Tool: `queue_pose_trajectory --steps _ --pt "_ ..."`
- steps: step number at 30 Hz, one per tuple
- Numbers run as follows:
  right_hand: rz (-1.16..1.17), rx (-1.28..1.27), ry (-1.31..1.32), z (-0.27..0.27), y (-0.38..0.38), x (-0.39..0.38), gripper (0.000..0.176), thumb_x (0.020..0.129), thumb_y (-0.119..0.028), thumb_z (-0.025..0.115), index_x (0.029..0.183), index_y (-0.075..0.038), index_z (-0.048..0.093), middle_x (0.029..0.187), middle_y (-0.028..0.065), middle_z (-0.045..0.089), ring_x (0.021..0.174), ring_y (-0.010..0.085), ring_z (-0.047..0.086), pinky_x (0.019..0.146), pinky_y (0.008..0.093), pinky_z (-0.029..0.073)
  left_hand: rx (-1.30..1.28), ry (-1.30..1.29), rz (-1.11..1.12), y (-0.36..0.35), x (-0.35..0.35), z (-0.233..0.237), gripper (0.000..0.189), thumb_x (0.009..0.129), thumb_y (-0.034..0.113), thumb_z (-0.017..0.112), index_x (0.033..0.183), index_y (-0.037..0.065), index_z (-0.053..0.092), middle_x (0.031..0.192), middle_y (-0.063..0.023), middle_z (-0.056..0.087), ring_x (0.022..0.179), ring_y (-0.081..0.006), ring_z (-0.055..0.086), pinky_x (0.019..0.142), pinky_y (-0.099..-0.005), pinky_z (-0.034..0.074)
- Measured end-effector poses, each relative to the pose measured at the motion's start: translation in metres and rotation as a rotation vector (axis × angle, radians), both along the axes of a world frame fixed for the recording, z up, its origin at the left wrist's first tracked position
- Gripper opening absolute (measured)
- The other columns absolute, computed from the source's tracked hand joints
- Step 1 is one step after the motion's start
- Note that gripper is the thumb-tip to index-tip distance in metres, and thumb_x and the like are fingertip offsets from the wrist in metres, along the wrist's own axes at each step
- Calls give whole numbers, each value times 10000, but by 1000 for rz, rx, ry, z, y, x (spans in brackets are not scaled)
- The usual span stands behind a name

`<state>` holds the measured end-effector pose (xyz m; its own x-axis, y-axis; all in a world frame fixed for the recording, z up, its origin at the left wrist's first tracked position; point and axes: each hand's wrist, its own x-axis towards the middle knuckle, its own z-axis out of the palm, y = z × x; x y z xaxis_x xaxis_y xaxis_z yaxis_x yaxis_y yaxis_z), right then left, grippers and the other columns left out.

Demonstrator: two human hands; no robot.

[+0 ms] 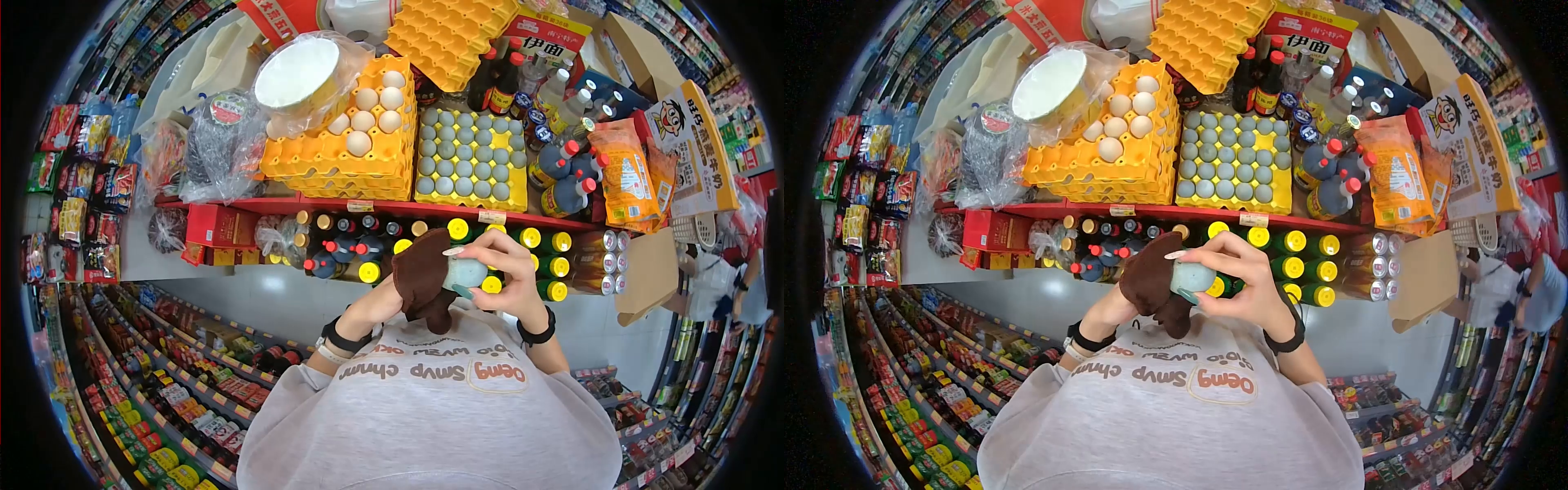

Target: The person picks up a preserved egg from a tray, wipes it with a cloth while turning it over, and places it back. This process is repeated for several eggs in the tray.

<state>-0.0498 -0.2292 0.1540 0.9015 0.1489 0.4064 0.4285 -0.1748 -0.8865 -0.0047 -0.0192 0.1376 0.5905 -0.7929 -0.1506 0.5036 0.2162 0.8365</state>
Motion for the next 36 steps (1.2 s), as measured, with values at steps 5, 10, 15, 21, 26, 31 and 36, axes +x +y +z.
queue_pose_trajectory --steps 5,10,15,21,26,31,36 --pt "-7 382 274 9 11 -5 589 628 -58 686 1190 4 520 1037 105 588 947 213 591 835 325 480 -3 29 -8 -5 0 7 652 884 272 518 1404 50 195 1391 -97 331 1247 -184 372 1031 -366 314" --pt "50 437 281 -17 4 -6 519 623 -29 734 1094 5 519 1093 108 577 1022 222 572 912 353 450 34 -12 56 0 0 -17 566 905 268 472 1381 56 251 1361 -87 341 1192 -169 402 972 -328 356" --pt "2 12 47 -2 4 0 358 618 -81 788 924 -22 611 958 88 621 880 214 584 778 307 460 247 -303 57 -9 -5 5 480 924 242 430 1341 25 327 1311 -72 396 1186 -142 396 978 -287 320" --pt "85 61 -40 -12 2 3 376 616 -57 779 950 -40 608 1077 108 623 918 216 592 796 313 463 175 -58 121 -15 1 2 445 949 289 366 1284 -2 394 1274 -88 449 1145 -142 449 976 -287 343" --pt "54 257 71 -20 7 0 416 631 -30 759 1014 -48 597 1122 115 612 972 231 598 840 336 464 47 190 251 -12 4 2 450 958 311 354 1305 24 356 1228 -98 492 1099 -179 510 923 -310 422" --pt "-59 392 218 -12 10 0 460 628 -28 748 1065 -41 602 1114 111 614 999 241 598 852 342 470 18 267 322 -9 2 -5 459 958 302 377 1339 55 316 1253 -81 467 1092 -171 513 901 -313 442" --pt "-178 -76 -24 -8 7 3 468 605 -38 753 1058 -37 635 1065 119 624 944 217 616 802 298 491 174 -256 204 -11 -4 -17 457 973 267 366 1377 71 278 1271 -47 439 1127 -120 459 923 -286 406"
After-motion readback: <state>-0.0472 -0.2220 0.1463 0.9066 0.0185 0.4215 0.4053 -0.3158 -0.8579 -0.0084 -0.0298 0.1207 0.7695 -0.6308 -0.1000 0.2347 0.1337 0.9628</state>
